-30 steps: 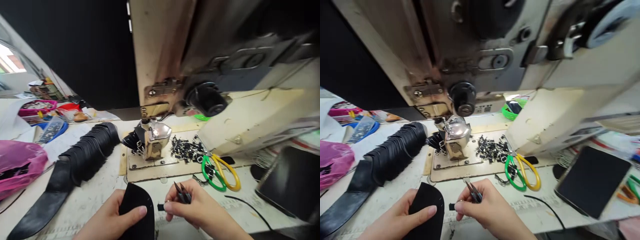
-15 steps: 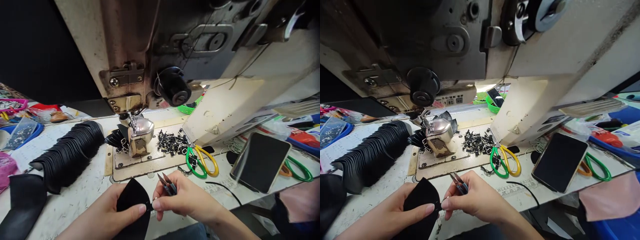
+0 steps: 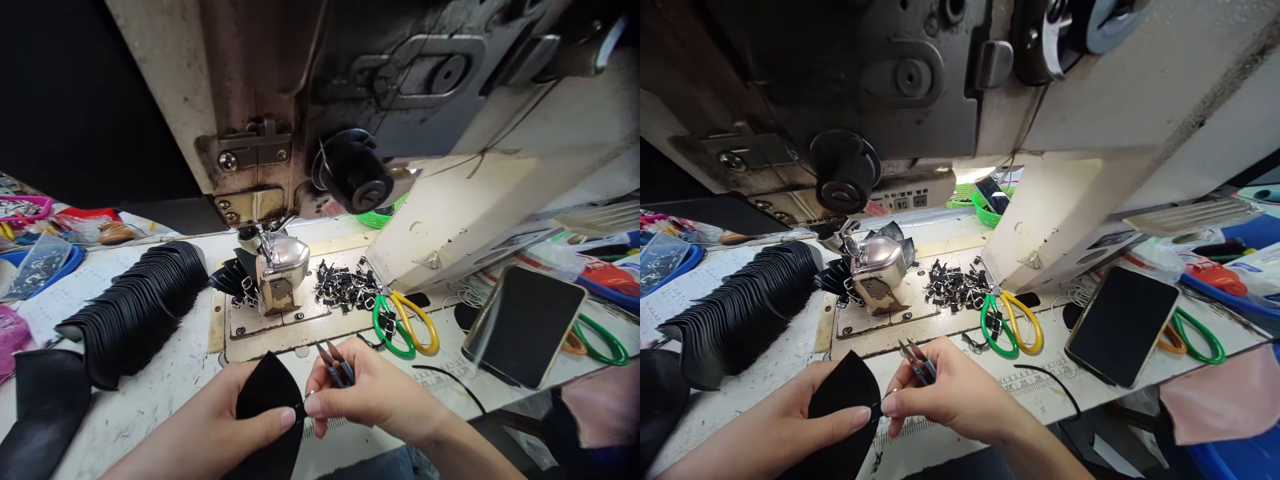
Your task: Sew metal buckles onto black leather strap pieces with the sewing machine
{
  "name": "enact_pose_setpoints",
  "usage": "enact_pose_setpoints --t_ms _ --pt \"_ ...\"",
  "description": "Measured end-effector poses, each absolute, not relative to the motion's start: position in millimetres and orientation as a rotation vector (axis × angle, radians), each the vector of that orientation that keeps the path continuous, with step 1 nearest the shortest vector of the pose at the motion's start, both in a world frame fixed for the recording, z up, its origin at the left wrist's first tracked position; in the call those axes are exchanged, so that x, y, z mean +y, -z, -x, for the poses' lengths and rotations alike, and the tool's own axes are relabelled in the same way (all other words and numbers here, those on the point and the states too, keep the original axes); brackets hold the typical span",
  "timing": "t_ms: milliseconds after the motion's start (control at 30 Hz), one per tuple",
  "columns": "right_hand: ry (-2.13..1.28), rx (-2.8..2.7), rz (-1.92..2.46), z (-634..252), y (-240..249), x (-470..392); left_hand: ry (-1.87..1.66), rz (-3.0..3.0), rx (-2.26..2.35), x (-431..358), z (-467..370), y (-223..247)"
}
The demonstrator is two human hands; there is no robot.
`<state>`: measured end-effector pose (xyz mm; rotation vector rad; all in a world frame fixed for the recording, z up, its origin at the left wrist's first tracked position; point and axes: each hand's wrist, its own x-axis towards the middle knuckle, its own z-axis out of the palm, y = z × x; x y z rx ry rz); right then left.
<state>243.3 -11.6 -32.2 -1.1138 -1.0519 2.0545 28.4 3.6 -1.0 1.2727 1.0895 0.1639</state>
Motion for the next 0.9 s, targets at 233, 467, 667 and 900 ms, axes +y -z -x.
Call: enact_pose_setpoints --t_ms 233,467,667,900 --pt "-2.047 -1.063 1.162 -242 27 -10 -0.169 -1.34 1.128 8 -27 -1" --pt "-2.019 -1.132 1.136 -240 20 0 -0.147 -1.39 1.24 12 -26 -7" --pt "-1.84 -1.203 1.142 -232 -3 21 -0.276 -1.417 1.285 33 -17 -23" --pt "-1.322 -1.411 1.174 -225 -33 48 -0.479 -1.342 1.32 73 -14 -53"
